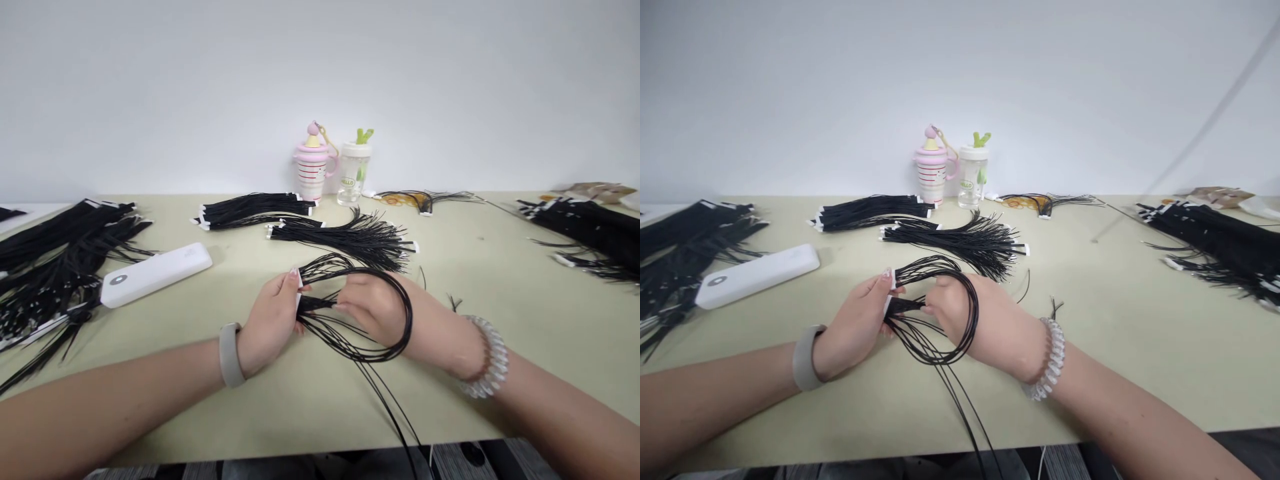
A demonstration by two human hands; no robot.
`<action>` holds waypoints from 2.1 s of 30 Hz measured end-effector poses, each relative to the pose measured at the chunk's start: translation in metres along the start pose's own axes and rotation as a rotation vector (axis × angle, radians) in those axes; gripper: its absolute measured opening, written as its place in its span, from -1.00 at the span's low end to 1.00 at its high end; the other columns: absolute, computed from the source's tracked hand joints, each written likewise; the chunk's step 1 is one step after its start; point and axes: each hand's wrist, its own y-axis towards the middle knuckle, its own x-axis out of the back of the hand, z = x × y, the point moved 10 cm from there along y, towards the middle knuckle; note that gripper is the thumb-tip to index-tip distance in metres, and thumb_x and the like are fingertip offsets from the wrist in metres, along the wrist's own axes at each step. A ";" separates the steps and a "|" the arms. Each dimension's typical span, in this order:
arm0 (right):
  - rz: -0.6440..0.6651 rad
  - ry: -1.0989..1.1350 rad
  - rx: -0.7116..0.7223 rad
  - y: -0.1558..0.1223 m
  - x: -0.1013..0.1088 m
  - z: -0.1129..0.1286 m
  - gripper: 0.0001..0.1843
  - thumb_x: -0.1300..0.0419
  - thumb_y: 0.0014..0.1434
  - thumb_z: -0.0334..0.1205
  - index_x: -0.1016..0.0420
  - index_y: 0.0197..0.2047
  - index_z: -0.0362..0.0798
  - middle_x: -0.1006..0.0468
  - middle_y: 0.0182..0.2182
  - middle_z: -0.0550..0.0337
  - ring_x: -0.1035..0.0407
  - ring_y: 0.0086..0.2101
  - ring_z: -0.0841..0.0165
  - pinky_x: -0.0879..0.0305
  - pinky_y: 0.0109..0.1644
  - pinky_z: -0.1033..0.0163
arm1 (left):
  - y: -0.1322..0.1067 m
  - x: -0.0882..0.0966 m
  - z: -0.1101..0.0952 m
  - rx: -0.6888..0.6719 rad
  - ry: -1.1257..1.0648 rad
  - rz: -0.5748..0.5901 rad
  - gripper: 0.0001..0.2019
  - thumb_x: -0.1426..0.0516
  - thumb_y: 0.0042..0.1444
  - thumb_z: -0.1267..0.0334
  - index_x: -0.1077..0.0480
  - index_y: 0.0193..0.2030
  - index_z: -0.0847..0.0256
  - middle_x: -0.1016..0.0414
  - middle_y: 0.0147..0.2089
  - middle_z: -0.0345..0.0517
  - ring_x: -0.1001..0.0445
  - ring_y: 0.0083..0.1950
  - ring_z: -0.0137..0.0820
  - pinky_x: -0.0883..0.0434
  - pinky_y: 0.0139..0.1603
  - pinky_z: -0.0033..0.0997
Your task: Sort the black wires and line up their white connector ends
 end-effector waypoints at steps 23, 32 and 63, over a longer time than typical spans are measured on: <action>-0.880 0.436 -0.405 -0.063 0.128 -0.096 -0.76 -0.13 0.07 -0.36 -0.48 -0.16 -0.12 -0.53 -0.26 0.05 -0.43 -0.33 0.41 -0.35 -0.33 0.30 | -0.004 -0.004 -0.003 -0.006 0.033 0.036 -0.65 0.05 0.11 -0.02 -0.23 -0.49 0.22 -0.28 -0.56 -0.25 -0.18 -0.68 -0.54 -0.19 -0.73 -0.54; -0.423 0.469 -0.270 -0.016 0.067 -0.048 -0.74 -0.10 0.15 -0.27 -0.37 -0.06 -0.06 -0.47 -0.53 0.27 -0.30 -0.59 0.54 -0.24 -0.51 0.39 | -0.005 -0.005 -0.008 -0.117 0.169 0.075 -0.63 0.12 0.15 -0.03 -0.21 -0.47 0.21 -0.22 -0.56 -0.26 -0.19 -0.65 -0.53 -0.23 -0.66 -0.53; -0.312 -0.323 0.280 -0.007 0.026 0.029 -0.71 0.07 0.24 -0.39 -0.41 -0.42 -0.11 -0.35 -0.51 0.21 -0.09 -0.45 0.43 0.05 -0.41 0.28 | -0.003 -0.009 -0.012 -0.209 0.228 0.121 -0.65 0.13 0.17 0.01 -0.17 -0.48 0.20 -0.22 -0.56 -0.23 -0.19 -0.57 -0.48 -0.20 -0.61 -0.50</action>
